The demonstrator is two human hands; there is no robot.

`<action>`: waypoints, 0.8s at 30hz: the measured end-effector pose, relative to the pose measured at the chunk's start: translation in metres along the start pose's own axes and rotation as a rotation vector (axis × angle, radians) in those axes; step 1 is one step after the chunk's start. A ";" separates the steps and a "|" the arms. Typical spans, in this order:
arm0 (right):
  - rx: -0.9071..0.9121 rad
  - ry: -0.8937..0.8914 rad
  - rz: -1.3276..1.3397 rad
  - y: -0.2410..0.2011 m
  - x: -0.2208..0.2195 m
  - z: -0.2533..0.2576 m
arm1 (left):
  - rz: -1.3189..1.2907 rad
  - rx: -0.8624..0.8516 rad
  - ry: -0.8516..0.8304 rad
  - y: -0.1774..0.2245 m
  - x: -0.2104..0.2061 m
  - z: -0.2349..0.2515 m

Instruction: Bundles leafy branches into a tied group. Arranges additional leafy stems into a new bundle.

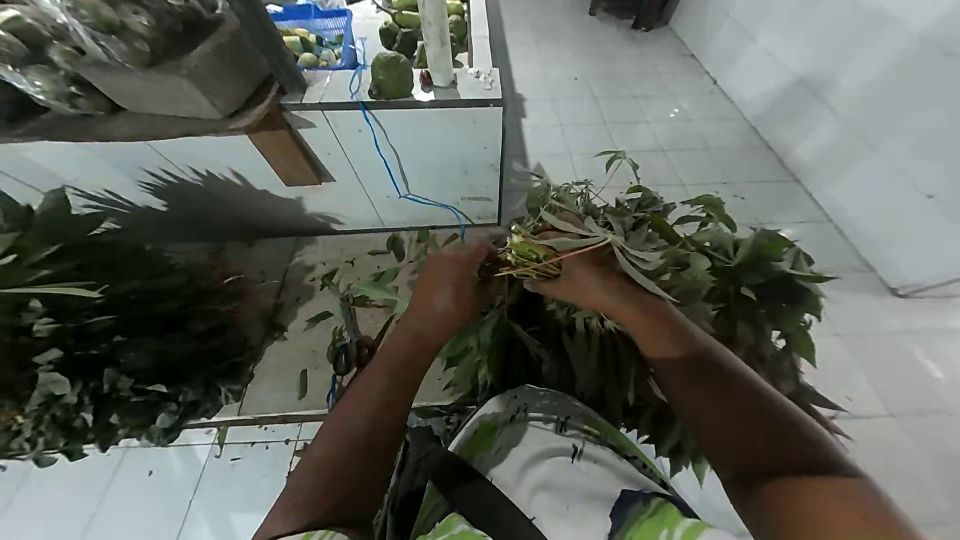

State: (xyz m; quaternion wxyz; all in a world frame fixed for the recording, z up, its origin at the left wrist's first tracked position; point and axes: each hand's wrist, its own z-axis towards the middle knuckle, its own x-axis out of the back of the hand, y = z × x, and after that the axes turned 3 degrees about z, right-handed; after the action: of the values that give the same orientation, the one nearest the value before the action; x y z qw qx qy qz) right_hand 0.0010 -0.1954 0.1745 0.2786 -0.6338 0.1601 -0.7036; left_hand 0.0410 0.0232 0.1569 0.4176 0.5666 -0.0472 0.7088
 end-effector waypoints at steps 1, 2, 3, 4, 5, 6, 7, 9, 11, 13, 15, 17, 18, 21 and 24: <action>-0.029 -0.047 -0.020 0.000 0.000 0.001 | 0.023 -0.011 0.004 0.000 0.000 -0.002; -0.066 -0.113 -0.046 -0.003 0.000 0.001 | 0.062 -0.041 0.023 -0.001 -0.002 -0.003; -0.104 -0.174 -0.057 -0.005 0.001 0.003 | 0.100 -0.074 0.046 -0.004 -0.004 -0.005; -0.124 -0.201 -0.051 -0.007 0.000 0.004 | 0.125 -0.102 0.081 -0.007 -0.008 -0.008; -0.144 -0.207 -0.028 -0.008 -0.001 0.005 | 0.137 -0.123 0.126 -0.011 -0.013 -0.010; -0.162 -0.201 0.001 -0.009 -0.002 0.005 | 0.140 -0.136 0.181 -0.013 -0.017 -0.012; -0.187 -0.196 0.036 -0.010 -0.004 0.004 | 0.140 -0.142 0.242 -0.014 -0.021 -0.013; -0.220 -0.171 0.117 -0.011 -0.009 0.003 | 0.141 -0.125 0.386 -0.010 -0.028 -0.012; -0.238 -0.113 0.168 -0.012 -0.014 0.004 | 0.047 -0.012 0.468 -0.001 -0.034 -0.010; -0.212 -0.089 0.148 -0.016 -0.012 0.006 | -0.271 0.170 0.456 0.007 -0.036 -0.010; -0.183 -0.109 0.060 -0.011 -0.013 0.011 | -0.799 0.434 0.459 0.008 -0.032 -0.005; -0.151 -0.116 -0.008 -0.001 -0.012 0.009 | -1.143 0.637 0.498 -0.001 -0.019 -0.005; -0.115 -0.105 -0.011 0.007 -0.010 0.007 | -1.197 0.661 0.554 -0.008 -0.008 -0.010; -0.038 -0.003 0.119 0.034 0.005 -0.006 | -1.090 0.585 0.760 -0.034 0.027 -0.052; -0.058 0.063 0.241 0.061 0.024 -0.021 | -0.694 0.564 0.999 -0.065 0.059 -0.136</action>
State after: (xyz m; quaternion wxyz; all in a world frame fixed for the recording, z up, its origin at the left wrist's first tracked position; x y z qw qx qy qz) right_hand -0.0093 -0.2608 0.1552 0.3374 -0.5953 0.2642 -0.6797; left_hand -0.0212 0.1703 0.1317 0.4290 0.2403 0.5235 0.6958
